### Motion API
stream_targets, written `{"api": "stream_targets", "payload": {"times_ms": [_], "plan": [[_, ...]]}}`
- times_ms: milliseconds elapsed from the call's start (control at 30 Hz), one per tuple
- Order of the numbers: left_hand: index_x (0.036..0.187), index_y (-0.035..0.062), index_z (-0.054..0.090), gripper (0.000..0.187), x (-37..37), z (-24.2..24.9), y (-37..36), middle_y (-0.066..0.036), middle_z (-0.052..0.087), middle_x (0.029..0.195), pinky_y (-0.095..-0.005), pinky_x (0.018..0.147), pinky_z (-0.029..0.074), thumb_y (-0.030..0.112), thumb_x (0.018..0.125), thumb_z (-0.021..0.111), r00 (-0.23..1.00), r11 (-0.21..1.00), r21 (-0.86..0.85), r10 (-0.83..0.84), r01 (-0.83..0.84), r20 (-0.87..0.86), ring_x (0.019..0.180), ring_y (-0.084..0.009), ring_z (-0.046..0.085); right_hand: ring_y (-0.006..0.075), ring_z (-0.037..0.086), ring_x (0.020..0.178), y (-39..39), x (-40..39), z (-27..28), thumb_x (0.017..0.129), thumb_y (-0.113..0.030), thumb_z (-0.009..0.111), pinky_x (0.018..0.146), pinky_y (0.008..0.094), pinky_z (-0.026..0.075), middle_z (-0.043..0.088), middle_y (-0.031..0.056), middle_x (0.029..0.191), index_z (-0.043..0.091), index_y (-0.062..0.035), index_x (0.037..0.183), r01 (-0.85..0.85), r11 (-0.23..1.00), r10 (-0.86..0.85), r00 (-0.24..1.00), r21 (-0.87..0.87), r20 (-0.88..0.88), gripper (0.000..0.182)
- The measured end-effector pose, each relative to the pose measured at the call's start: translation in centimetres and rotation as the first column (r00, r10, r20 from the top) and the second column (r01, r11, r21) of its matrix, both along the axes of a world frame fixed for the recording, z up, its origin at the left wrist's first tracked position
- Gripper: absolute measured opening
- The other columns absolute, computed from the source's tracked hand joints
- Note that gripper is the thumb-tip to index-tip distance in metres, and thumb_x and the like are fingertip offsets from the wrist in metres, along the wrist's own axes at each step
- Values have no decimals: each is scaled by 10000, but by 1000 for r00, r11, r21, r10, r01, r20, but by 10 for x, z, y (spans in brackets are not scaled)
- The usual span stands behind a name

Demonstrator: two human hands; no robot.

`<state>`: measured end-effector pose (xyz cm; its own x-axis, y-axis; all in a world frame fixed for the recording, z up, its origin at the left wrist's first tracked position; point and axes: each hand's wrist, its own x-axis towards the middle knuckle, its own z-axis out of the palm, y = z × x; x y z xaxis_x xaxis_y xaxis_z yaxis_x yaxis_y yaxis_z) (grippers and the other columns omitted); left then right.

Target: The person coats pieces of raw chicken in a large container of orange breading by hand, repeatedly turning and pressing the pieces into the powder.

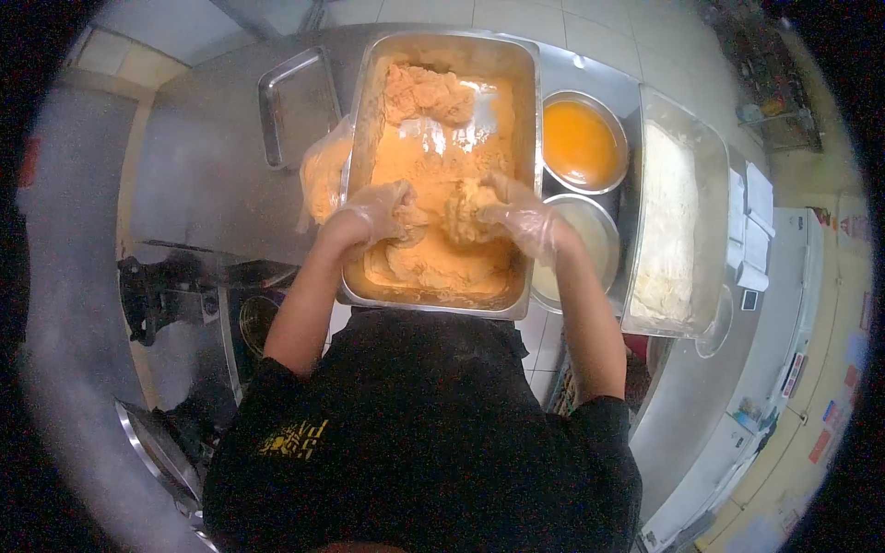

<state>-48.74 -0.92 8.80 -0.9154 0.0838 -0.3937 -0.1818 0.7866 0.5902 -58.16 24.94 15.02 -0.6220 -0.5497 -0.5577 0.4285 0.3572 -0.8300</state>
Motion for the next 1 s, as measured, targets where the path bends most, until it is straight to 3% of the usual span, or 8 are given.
{"api": "stream_targets", "payload": {"times_ms": [100,167,333,433,533,733,833,1000], "plan": [[1269,87,666,517,3,-2,-3,-205,729,1143,-399,918,536,267,818,841,998,992,122,-10,3,56,1068,-350,697,310,701,990,-7,4,-13,934,-288,643,906,416,537,709,206,1025,649,37,1199,-251,827,348,931,503,-107,419],[1223,81,685,490,3,-4,-3,-205,734,1124,-396,898,538,304,818,844,995,989,146,-52,39,82,1045,-341,700,400,696,1034,-6,3,-43,926,-385,644,922,459,532,706,286,1067,660,26,1116,-299,636,626,739,711,-249,454],[1083,53,742,454,-2,4,3,-210,747,1037,-397,862,545,430,839,810,989,990,117,57,-74,138,989,-337,710,404,690,1092,-23,18,-20,860,-401,744,939,454,534,725,268,1121,667,15,1160,-221,619,620,726,754,-297,519],[1085,36,758,515,-4,25,10,-204,757,1037,-395,876,545,488,841,791,855,835,299,331,-463,399,983,-338,721,392,692,1100,-20,19,-48,832,-415,785,940,443,539,726,253,1129,664,-11,1175,-178,577,690,628,797,-359,544],[1139,32,762,524,3,1,6,-184,771,1055,-380,881,546,482,871,760,919,914,95,391,-394,51,988,-307,735,402,697,1074,-5,17,-49,785,-392,833,933,441,544,728,247,1116,662,-39,1224,-162,722,545,732,672,-409,588],[1153,47,776,442,15,8,-1,-159,786,1027,-348,851,549,423,932,705,921,856,340,372,-389,116,954,-251,744,384,714,1030,0,15,-47,764,-349,863,901,421,552,745,223,1070,726,-78,1193,-317,690,651,664,651,-367,525],[1120,44,788,376,11,34,6,-148,787,972,-345,796,549,367,948,697,791,655,443,502,-612,351,874,-231,743,377,717,1029,-3,11,-31,791,-366,850,902,421,550,748,222,1068,748,-59,1147,-287,708,598,730,645,-332,481],[1017,32,796,346,-28,-8,5,-141,776,878,-359,750,543,354,959,684,912,868,282,403,-408,81,794,-234,731,375,717,1040,-9,15,-23,850,-421,806,907,424,546,745,233,1083,732,-26,1183,-251,660,607,733,708,-307,521]]}}
